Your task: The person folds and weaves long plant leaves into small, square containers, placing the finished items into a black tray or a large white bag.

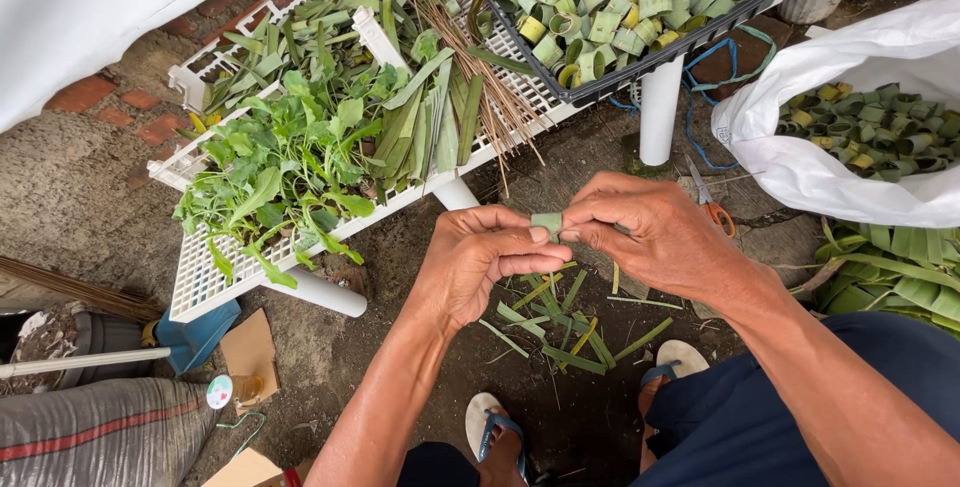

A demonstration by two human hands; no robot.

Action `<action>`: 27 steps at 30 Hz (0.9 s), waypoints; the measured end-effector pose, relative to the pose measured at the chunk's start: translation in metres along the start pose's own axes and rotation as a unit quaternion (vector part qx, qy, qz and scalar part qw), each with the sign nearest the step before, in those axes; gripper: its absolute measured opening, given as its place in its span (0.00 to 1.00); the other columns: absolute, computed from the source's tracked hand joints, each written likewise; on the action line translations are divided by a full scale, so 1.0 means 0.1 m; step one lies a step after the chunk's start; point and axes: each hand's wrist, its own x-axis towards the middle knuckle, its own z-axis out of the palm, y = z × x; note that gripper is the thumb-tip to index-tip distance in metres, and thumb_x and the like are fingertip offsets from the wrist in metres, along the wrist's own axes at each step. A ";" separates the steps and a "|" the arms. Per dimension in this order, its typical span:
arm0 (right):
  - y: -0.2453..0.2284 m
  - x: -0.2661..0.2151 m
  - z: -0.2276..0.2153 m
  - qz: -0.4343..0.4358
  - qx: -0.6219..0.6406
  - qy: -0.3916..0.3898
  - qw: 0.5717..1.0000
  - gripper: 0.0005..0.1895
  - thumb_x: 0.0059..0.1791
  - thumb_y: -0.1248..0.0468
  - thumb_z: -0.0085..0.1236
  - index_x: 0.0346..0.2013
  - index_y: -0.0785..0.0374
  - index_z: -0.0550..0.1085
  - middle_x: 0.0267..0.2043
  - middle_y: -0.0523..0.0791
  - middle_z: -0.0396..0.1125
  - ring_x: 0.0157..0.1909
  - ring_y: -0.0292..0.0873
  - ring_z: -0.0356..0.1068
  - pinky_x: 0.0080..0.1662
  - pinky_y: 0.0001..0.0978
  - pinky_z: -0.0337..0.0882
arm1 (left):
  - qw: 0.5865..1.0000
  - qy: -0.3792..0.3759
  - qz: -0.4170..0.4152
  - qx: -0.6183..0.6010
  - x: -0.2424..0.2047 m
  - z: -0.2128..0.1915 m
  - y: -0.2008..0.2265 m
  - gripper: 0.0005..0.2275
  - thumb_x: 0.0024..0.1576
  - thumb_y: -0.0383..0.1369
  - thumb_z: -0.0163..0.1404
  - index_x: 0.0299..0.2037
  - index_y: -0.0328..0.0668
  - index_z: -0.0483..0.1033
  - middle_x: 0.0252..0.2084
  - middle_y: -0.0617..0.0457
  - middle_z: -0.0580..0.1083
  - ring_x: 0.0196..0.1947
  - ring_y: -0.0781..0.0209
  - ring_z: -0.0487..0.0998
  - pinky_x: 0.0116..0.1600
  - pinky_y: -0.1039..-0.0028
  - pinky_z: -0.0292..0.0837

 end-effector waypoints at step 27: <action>0.16 0.05 0.16 0.015 0.006 0.103 0.995 0.01 0.49 0.71 0.64 0.35 0.66 0.81 0.27 0.46 0.70 0.26 0.36 0.65 0.29 0.25 0.68 | 0.926 -0.033 0.257 0.273 -0.03 0.04 -0.06 0.03 0.57 0.16 0.54 0.38 0.22 0.79 0.36 0.34 0.79 0.29 0.51 0.86 0.34 0.70 0.89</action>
